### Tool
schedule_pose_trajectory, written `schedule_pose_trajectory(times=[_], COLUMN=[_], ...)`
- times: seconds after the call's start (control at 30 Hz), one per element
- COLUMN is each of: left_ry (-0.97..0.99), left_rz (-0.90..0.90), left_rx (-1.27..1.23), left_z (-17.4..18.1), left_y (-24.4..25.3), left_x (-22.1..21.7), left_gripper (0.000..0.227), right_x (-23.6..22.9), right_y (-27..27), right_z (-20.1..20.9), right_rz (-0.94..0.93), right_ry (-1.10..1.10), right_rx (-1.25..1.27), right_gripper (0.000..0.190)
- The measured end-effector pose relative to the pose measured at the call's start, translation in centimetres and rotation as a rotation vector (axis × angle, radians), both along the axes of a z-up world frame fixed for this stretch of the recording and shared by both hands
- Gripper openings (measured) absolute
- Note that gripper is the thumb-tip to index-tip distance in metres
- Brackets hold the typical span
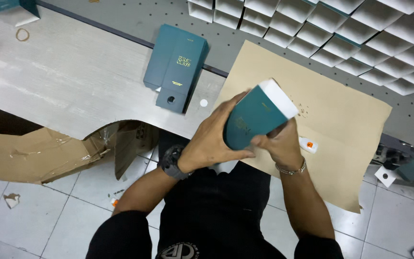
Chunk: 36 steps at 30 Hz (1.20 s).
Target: The person assembles small teal boxes by applying glue to the inner flaps with a white applicator and folding the sides to close them. The person repeats this process for multiple boxes, stacking the finished ones on the table.
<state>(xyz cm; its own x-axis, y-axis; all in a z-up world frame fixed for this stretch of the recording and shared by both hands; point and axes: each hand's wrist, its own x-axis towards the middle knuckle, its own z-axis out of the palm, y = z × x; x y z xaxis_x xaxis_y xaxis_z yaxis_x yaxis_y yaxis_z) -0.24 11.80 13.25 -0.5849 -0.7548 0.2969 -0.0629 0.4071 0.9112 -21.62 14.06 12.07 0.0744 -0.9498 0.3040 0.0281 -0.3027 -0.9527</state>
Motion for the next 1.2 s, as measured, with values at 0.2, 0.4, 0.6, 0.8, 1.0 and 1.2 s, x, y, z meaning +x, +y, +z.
schedule_pose_trajectory(times=[0.2, 0.4, 0.6, 0.8, 1.0, 1.2], left_ry=[0.176, 0.134, 0.322, 0.278, 0.309, 0.24], left_rz=[0.071, 0.129, 0.073, -0.023, 0.073, -0.131], left_rx=[0.188, 0.114, 0.375, 0.261, -0.05, -0.104], left_z=[-2.6, -1.0, -1.9, 0.6, -3.3, -4.8], left_y=[-0.9, -2.9, -3.4, -2.6, -3.7, -3.5], left_x=[-0.1, 0.5, 1.5, -0.8, -2.5, -2.5], left_gripper=[0.032, 0.036, 0.092, 0.121, 0.095, 0.104], right_x=[-2.8, -2.9, -1.3, -0.6, -6.0, -6.7], right_y=[2.9, 4.6, 3.9, 3.8, 5.2, 4.4], right_z=[-10.0, -3.2, 0.1, -3.8, -5.0, -3.3], right_rz=[-0.361, -0.458, -0.441, -0.282, -0.272, -0.432], right_ry=[-0.109, 0.306, 1.055, 1.229, 0.936, 0.687], right_rx=[0.195, -0.127, -0.992, -0.953, -0.943, -0.766], right_gripper=[0.079, 0.046, 0.028, 0.036, 0.021, 0.046])
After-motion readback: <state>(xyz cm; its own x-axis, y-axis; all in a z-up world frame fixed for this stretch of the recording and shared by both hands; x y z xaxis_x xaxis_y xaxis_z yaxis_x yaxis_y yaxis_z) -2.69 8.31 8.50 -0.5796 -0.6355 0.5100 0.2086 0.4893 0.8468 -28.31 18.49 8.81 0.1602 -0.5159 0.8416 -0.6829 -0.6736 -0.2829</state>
